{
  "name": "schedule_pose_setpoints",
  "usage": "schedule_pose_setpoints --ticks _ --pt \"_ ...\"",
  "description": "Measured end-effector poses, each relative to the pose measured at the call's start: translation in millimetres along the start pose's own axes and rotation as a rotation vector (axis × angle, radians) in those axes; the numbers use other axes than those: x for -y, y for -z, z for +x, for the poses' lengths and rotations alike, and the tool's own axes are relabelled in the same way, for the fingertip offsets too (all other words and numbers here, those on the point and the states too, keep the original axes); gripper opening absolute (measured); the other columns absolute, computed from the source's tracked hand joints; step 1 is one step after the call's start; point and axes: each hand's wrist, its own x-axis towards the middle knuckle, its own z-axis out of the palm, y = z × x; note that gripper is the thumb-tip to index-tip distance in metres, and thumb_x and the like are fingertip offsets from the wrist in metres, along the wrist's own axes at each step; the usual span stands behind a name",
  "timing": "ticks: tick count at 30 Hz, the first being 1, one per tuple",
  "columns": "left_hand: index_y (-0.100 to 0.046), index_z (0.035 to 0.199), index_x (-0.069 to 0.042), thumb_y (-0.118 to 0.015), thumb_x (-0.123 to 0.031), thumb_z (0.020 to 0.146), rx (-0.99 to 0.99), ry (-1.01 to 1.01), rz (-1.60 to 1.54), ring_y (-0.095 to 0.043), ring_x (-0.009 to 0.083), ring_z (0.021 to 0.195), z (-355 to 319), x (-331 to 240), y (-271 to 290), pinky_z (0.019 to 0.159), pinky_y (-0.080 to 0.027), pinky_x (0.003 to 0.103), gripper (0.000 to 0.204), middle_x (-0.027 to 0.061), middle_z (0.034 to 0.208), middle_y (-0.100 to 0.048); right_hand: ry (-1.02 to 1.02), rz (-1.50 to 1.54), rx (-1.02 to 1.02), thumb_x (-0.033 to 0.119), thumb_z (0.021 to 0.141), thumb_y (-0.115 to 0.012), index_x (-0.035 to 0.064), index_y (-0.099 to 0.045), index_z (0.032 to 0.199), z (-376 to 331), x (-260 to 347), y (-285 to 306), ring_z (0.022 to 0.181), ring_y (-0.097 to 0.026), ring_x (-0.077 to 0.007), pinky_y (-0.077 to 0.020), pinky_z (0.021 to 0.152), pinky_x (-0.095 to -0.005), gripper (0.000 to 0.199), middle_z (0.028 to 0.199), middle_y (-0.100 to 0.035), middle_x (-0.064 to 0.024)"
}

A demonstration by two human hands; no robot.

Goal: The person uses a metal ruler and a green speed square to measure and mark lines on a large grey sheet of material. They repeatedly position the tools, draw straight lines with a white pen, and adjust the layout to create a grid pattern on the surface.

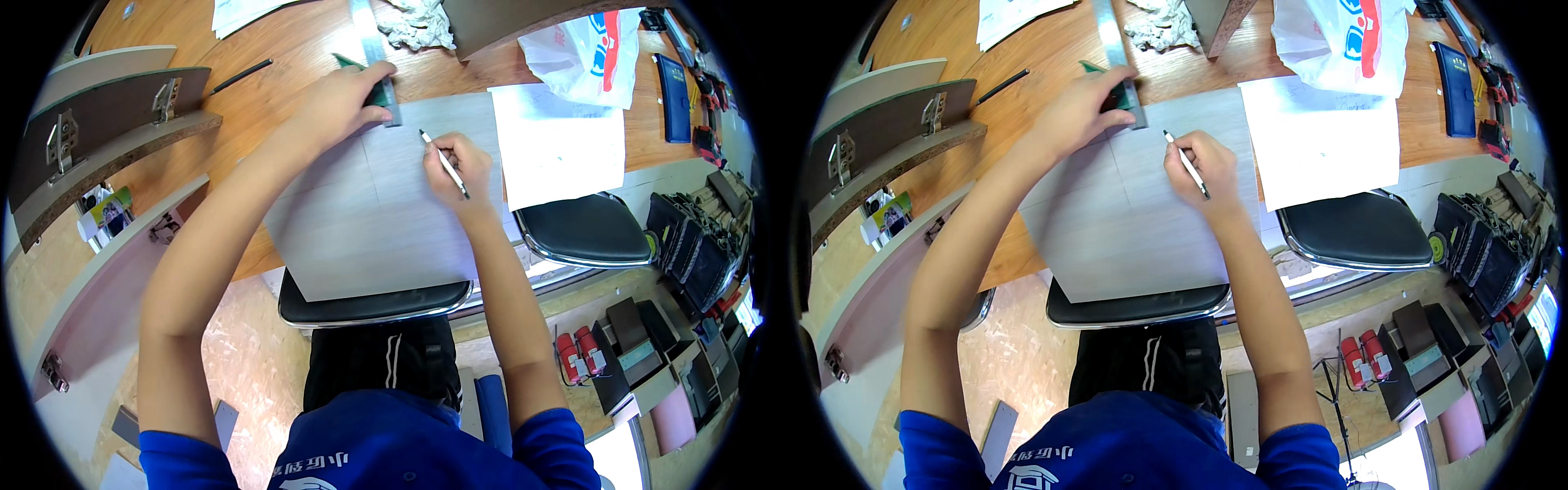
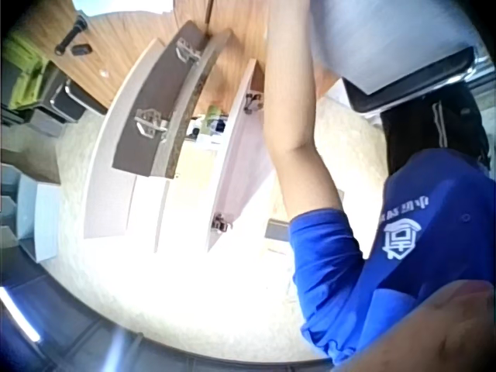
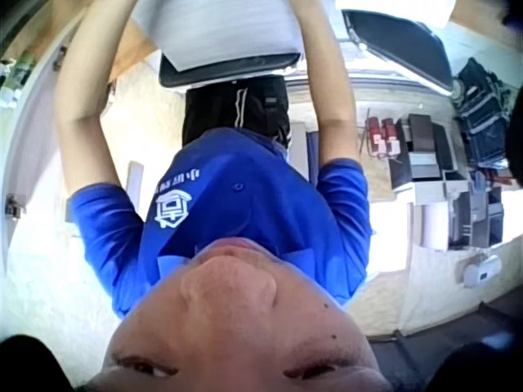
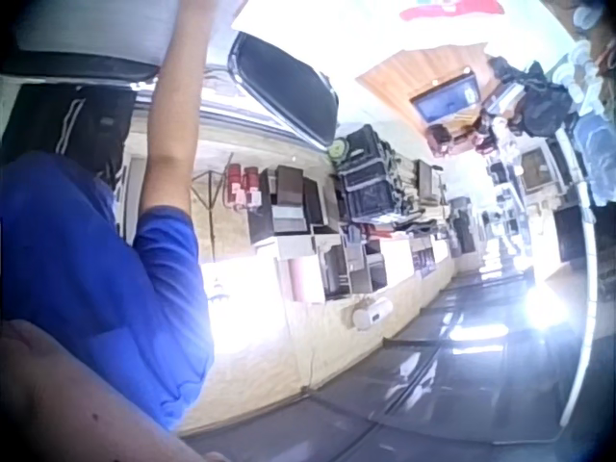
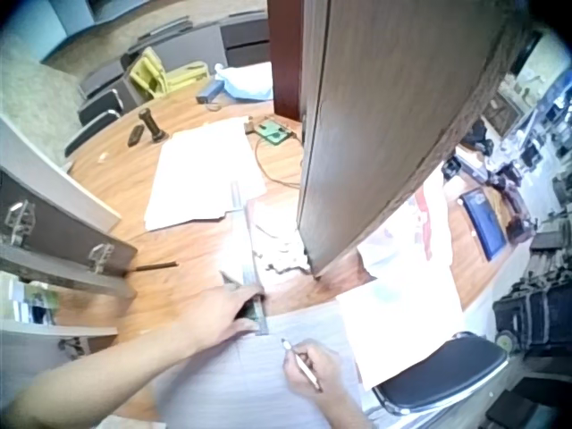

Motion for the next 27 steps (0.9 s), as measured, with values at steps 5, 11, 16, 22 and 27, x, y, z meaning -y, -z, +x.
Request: schedule_pose_setpoints --ticks 5,11,16,22,27 --pt "-0.056 0.142 -0.016 -0.081 -0.029 0.087 -0.011 0.127 0.027 -0.068 0.0334 0.099 -53.3 -5.5 41.2 0.084 -0.056 0.042 0.061 0.016 0.11 -0.069 0.017 -0.014 -0.042 -0.001 0.083 -0.074 0.0024 -0.065 0.081 -0.2 0.0 -2.1 0.049 -0.056 -0.0112 -0.0452 0.049 -0.0269 0.01 0.064 -0.064 -0.0062" --pt "-0.057 0.141 -0.011 -0.082 -0.029 0.085 -0.102 0.257 -0.009 -0.068 0.0341 0.098 -148.5 12.6 52.1 0.084 -0.056 0.042 0.064 0.0179 0.114 -0.069 0.024 -0.088 -0.073 0.003 0.083 -0.077 0.0027 -0.067 0.082 -2.8 -8.7 -7.9 0.05 -0.054 -0.0089 -0.0436 0.049 -0.0259 0.01 0.062 -0.062 -0.0044" --pt "-0.058 0.142 -0.014 -0.083 -0.028 0.083 -0.005 0.406 -0.071 -0.07 0.0314 0.092 -219.0 -1.7 32.9 0.078 -0.057 0.041 0.066 0.0146 0.104 -0.067 0.057 -0.194 -0.084 0.005 0.085 -0.077 0.002 -0.068 0.083 -0.9 -8.2 -7.5 0.054 -0.061 -0.0111 -0.0484 0.053 -0.0261 0.01 0.065 -0.066 -0.0066" --pt "-0.058 0.143 -0.018 -0.08 -0.033 0.086 0.092 0.317 -0.042 -0.07 0.0309 0.084 -265.3 -17.3 11.0 0.071 -0.057 0.042 0.063 0.0113 0.097 -0.064 0.021 -0.149 -0.131 0.007 0.089 -0.075 0.0004 -0.067 0.088 -1.4 -20.8 -11.7 0.057 -0.063 -0.0099 -0.0493 0.054 -0.026 0.01 0.067 -0.068 -0.0069" --pt "-0.061 0.137 -0.01 -0.084 -0.033 0.083 -0.009 0.33 -0.146 -0.069 0.0319 0.072 -295.6 -41.3 -5.9 0.065 -0.056 0.04 0.063 0.0128 0.084 -0.067 0.055 -0.156 -0.187 0.008 0.094 -0.073 -0.0009 -0.068 0.095 2.4 -19.0 -14.6 0.056 -0.059 -0.0085 -0.0472 0.054 -0.0242 0.01 0.072 -0.071 -0.0075"
